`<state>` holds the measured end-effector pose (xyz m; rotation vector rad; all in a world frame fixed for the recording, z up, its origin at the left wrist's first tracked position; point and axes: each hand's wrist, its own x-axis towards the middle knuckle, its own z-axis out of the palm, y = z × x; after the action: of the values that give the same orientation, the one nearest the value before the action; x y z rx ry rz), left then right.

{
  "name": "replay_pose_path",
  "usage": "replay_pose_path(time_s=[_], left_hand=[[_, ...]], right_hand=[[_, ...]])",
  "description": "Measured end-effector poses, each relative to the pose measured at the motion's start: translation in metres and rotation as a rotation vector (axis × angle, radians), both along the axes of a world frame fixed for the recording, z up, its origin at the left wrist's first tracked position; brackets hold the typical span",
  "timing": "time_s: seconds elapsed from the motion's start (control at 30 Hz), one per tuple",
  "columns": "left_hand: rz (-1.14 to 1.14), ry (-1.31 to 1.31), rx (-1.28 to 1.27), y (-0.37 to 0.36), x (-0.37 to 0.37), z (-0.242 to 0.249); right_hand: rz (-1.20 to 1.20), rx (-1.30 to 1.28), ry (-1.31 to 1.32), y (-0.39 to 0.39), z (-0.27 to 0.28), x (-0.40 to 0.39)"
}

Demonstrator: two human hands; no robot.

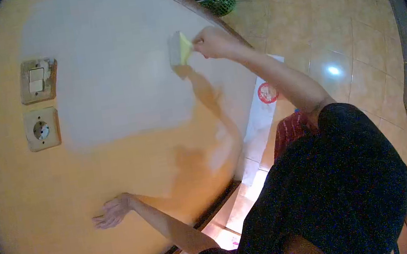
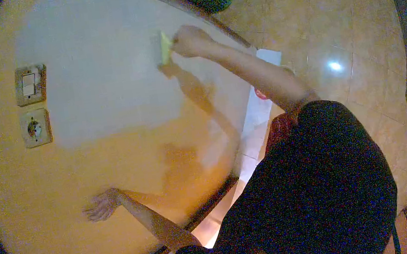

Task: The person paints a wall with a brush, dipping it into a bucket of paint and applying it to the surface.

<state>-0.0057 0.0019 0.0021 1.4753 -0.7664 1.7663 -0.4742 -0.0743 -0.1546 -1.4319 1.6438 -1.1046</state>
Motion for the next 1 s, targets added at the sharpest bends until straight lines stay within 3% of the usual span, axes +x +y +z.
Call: replay_pose_path(time_s=[0.13,0.2,0.3,0.4,0.43,0.5,0.57,0.63,0.7,0.73,0.8,0.83,0.87,0.9,0.97,1.0], left_hand=[[0.038,0.029,-0.008,-0.001,0.009,-0.004],[-0.032,0.012,-0.022,-0.005,0.011,-0.003],[-0.123,0.033,-0.026,-0.005,0.013,-0.002],[-0.067,0.061,-0.034,-0.006,0.003,0.000],[-0.062,0.057,-0.036,-0.006,0.001,0.001],[-0.084,0.069,-0.007,-0.005,-0.002,0.001],[-0.095,0.054,-0.002,-0.006,0.005,-0.001],[-0.114,0.034,-0.001,-0.007,0.008,-0.001],[-0.127,0.039,0.002,-0.009,0.009,0.000],[-0.127,0.040,-0.005,-0.010,0.011,-0.001],[-0.068,0.099,0.006,-0.011,0.015,-0.002],[-0.066,0.102,0.003,-0.010,0.011,-0.002],[-0.091,0.085,0.008,-0.008,0.007,-0.001],[-0.118,0.067,0.014,-0.005,0.005,0.000],[-0.104,0.080,0.013,-0.006,0.005,-0.001],[-0.091,0.090,0.010,-0.006,0.005,-0.002]], right_hand=[[0.065,-0.214,-0.651,0.014,0.082,-0.029],[0.078,-0.350,-0.655,-0.005,0.105,-0.038],[0.073,-0.348,-0.658,-0.013,0.123,-0.040],[0.079,-0.261,-0.689,-0.047,0.051,-0.018],[0.099,-0.105,-0.635,-0.043,0.028,-0.015],[0.075,0.033,-0.677,-0.048,-0.067,-0.005],[-0.021,0.182,-0.509,-0.010,-0.108,0.004],[-0.038,0.299,-0.539,0.016,-0.178,0.009],[-0.076,0.403,-0.254,0.025,-0.252,0.018],[-0.075,0.396,-0.253,0.028,-0.266,0.020],[0.014,0.448,0.169,0.031,-0.281,0.024],[0.016,0.445,0.172,0.021,-0.287,0.024],[0.072,0.285,0.069,0.007,-0.292,0.023],[0.126,0.126,-0.035,0.000,-0.293,0.025],[-0.039,0.284,-0.002,-0.011,-0.171,0.018],[-0.048,0.223,-0.019,-0.017,-0.125,0.008]])
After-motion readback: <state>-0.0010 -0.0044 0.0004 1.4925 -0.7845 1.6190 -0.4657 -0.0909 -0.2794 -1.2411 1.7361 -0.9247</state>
